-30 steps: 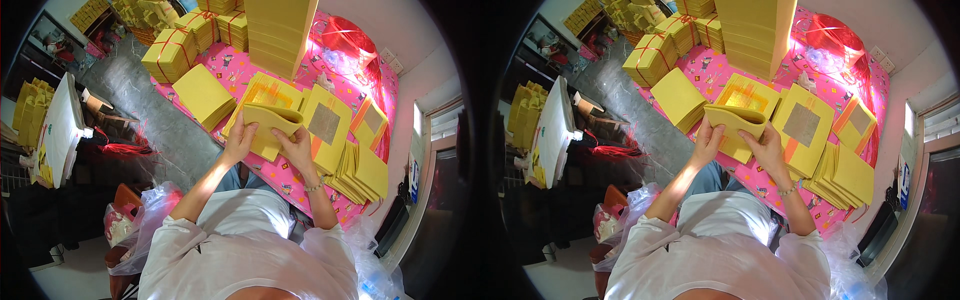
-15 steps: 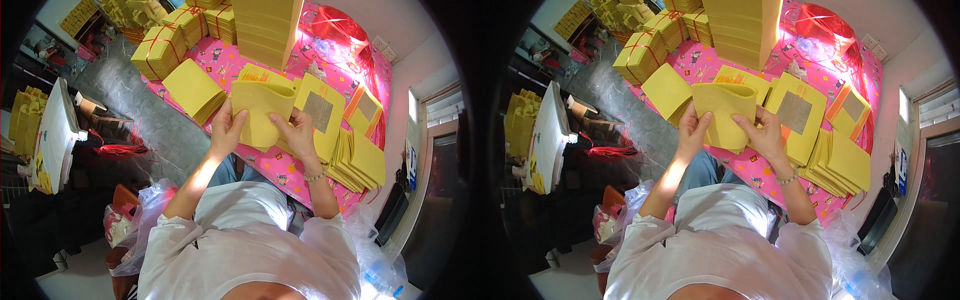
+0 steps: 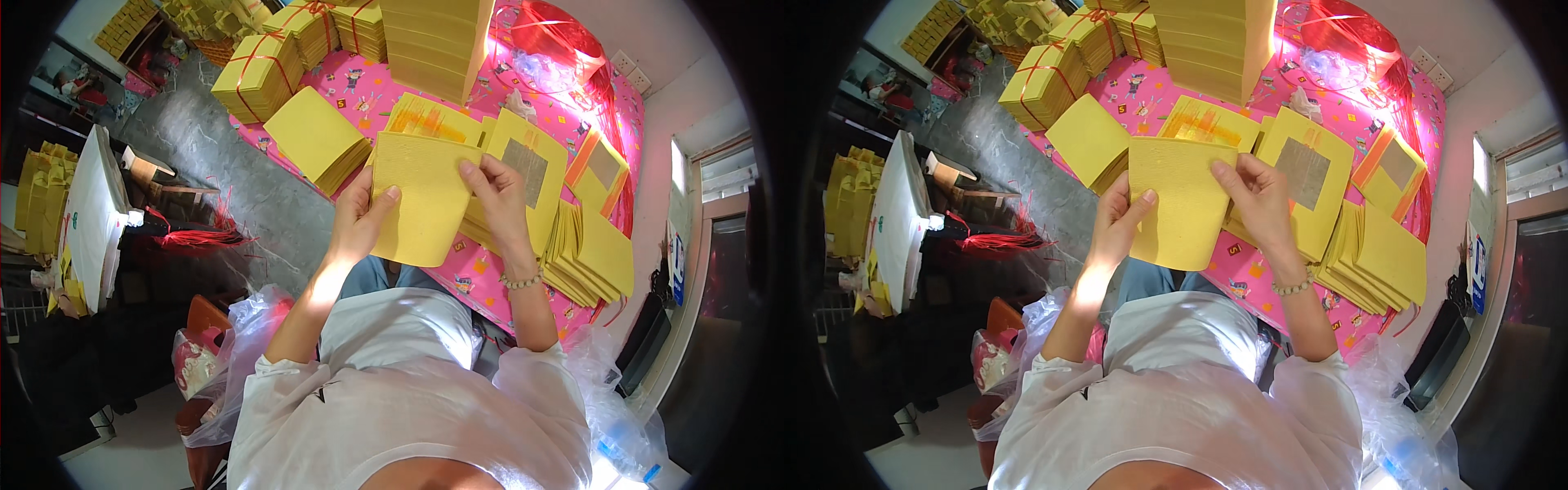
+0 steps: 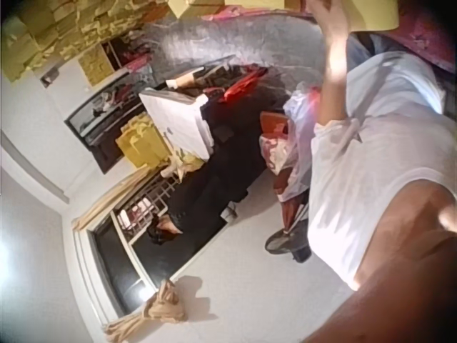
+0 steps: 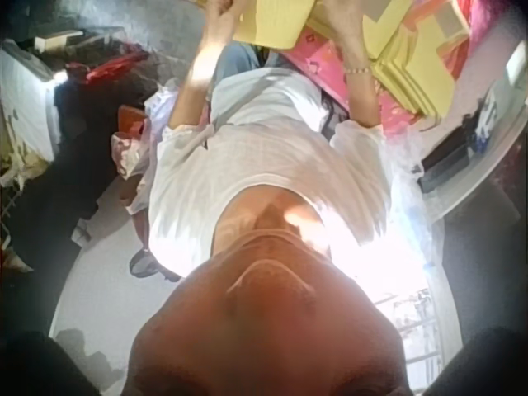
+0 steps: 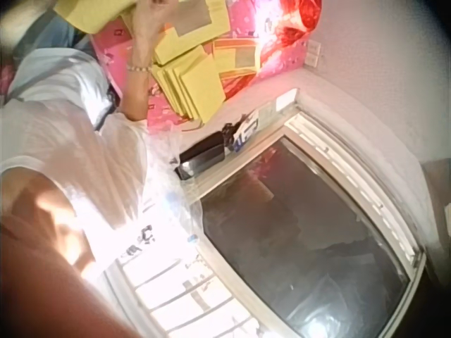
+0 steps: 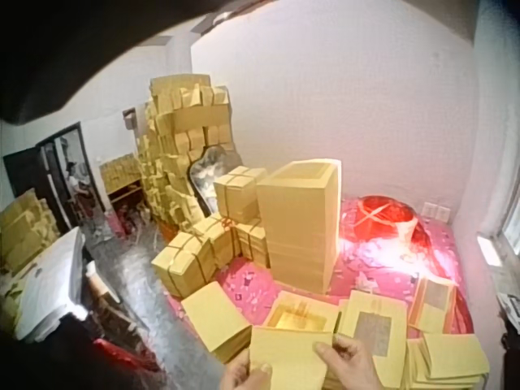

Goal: The person sits on the floor and folds yellow paper sheets one by one, stacking them into a pile. They then gather the stack, align it, and tie it with a red string.

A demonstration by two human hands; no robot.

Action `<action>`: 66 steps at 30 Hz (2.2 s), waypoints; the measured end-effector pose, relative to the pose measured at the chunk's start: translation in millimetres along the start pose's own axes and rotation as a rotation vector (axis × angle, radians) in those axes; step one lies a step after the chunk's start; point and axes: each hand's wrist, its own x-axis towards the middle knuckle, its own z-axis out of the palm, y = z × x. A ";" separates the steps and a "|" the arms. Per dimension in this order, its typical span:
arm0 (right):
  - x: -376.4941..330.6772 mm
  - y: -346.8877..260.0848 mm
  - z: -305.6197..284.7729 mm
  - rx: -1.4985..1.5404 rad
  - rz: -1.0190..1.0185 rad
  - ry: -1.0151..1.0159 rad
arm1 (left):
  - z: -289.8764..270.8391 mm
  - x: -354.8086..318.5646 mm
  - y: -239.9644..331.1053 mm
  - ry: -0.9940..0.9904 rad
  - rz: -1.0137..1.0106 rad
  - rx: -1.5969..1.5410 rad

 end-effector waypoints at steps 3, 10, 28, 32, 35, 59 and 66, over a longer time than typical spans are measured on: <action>7.7 16.6 -17.0 -0.112 0.015 -0.019 | -2.1 -1.7 0.0 -0.013 -0.034 0.016; 5.8 7.2 -11.4 0.003 0.097 -0.006 | -9.0 -3.8 7.9 -0.033 -0.131 0.011; -23.6 11.8 0.4 -0.035 0.374 -0.333 | -20.5 -5.1 9.9 0.116 -0.072 -0.040; -20.5 20.4 4.5 -0.054 0.349 -0.341 | -22.7 -3.6 9.3 0.141 -0.062 -0.037; -19.7 18.9 12.6 -0.019 0.329 -0.325 | -26.8 -2.4 11.5 0.162 -0.054 -0.062; -10.7 51.5 80.3 0.150 0.212 -0.272 | -97.8 -7.8 15.2 0.498 0.096 -0.187; 0.0 32.7 29.1 -0.427 -0.067 -0.156 | -164.6 66.5 -12.0 0.589 0.033 -0.177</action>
